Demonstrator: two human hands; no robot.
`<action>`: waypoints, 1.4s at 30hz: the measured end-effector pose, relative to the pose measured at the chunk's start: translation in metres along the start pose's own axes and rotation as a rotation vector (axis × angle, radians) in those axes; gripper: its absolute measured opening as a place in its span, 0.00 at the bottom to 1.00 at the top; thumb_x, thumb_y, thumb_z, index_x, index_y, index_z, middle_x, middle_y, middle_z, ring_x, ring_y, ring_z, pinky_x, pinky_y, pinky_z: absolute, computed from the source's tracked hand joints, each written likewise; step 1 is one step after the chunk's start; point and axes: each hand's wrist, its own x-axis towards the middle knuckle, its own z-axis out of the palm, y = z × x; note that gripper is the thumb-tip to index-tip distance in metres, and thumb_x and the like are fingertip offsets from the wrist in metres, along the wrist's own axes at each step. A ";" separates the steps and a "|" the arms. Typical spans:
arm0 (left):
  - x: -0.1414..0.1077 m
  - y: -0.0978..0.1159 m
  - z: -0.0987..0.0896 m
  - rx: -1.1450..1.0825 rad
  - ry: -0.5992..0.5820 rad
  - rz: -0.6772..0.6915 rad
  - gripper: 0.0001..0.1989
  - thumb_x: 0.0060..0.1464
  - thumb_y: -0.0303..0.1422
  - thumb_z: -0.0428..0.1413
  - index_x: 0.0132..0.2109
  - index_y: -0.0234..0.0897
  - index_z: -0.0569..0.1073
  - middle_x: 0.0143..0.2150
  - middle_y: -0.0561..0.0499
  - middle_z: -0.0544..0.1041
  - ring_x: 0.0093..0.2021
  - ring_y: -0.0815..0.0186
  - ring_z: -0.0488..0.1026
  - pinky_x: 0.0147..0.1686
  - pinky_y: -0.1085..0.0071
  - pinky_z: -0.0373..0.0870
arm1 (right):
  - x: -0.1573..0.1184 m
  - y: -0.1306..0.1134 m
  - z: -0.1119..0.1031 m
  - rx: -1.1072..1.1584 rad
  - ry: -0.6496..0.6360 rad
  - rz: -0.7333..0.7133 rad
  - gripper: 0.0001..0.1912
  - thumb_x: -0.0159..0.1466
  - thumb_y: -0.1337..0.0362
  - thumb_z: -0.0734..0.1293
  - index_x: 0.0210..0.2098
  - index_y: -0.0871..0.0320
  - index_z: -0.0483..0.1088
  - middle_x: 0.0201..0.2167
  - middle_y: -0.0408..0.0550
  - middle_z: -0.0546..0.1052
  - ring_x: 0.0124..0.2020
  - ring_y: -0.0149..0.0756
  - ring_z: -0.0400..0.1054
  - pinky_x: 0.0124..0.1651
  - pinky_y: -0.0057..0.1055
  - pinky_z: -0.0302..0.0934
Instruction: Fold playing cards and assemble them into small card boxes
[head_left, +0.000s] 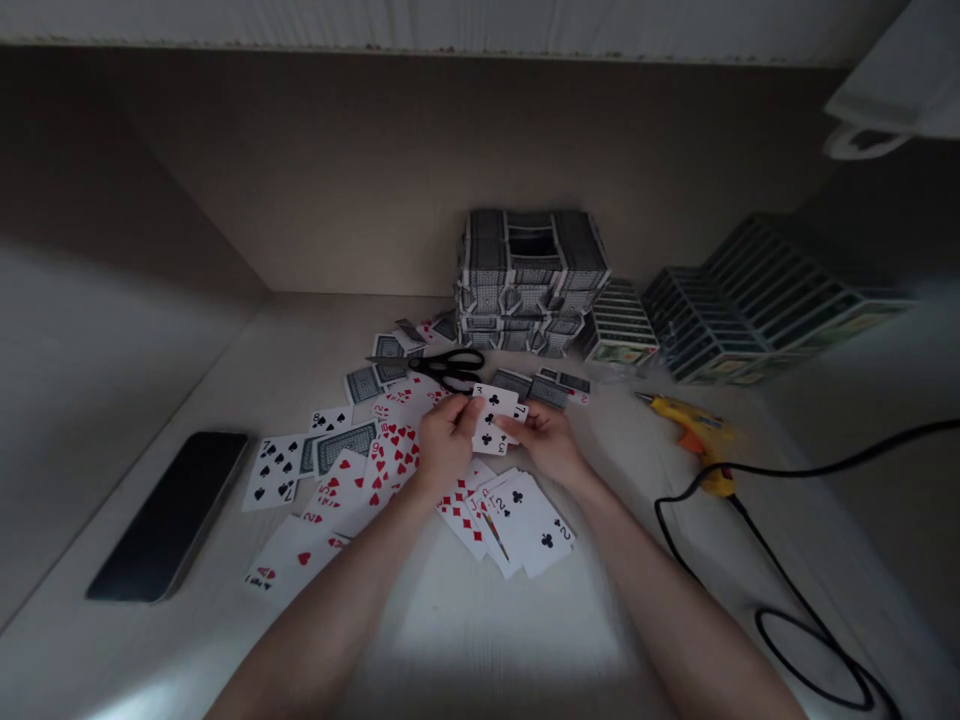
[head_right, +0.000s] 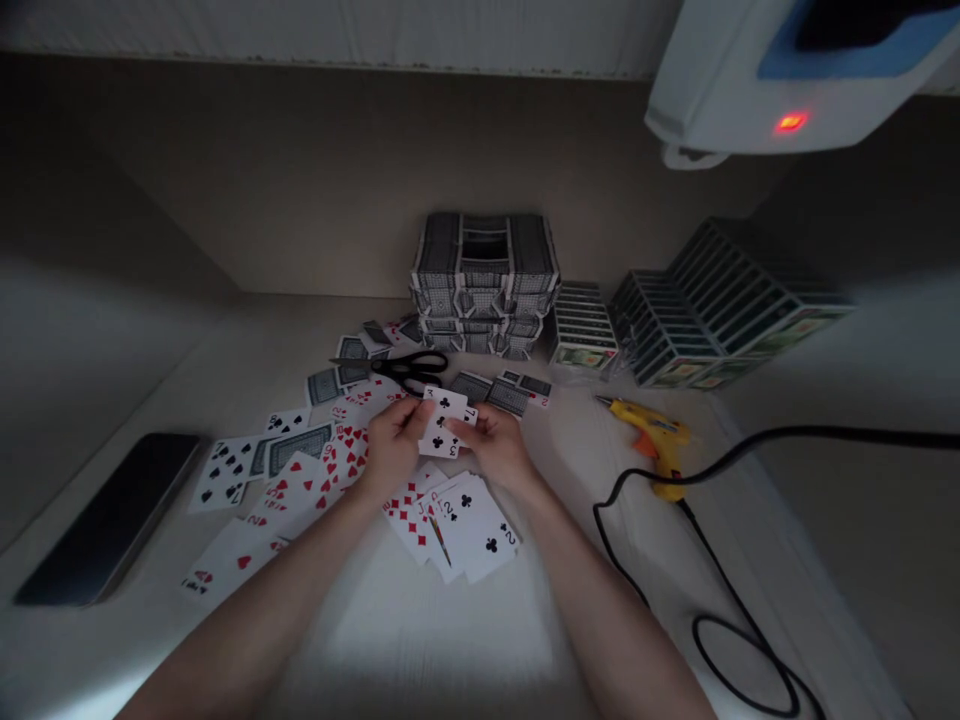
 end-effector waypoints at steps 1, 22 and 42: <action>-0.001 0.001 0.000 0.049 0.011 0.031 0.17 0.54 0.39 0.49 0.21 0.36 0.62 0.19 0.56 0.61 0.24 0.71 0.57 0.24 0.75 0.53 | 0.000 0.000 0.000 -0.004 -0.003 0.004 0.16 0.42 0.54 0.74 0.24 0.59 0.70 0.19 0.42 0.74 0.20 0.31 0.66 0.23 0.29 0.66; -0.003 0.006 0.000 0.066 0.011 0.136 0.24 0.54 0.42 0.46 0.14 0.37 0.54 0.13 0.55 0.54 0.17 0.72 0.51 0.21 0.71 0.46 | -0.002 -0.005 0.000 0.018 -0.050 0.030 0.16 0.43 0.56 0.73 0.29 0.59 0.74 0.20 0.42 0.75 0.20 0.30 0.66 0.23 0.29 0.64; 0.003 -0.002 -0.003 0.121 0.018 0.095 0.17 0.57 0.39 0.44 0.23 0.36 0.60 0.20 0.56 0.61 0.22 0.72 0.58 0.22 0.75 0.53 | -0.002 0.000 0.003 -0.110 -0.025 -0.021 0.16 0.46 0.53 0.71 0.26 0.60 0.71 0.19 0.43 0.73 0.19 0.28 0.64 0.20 0.26 0.62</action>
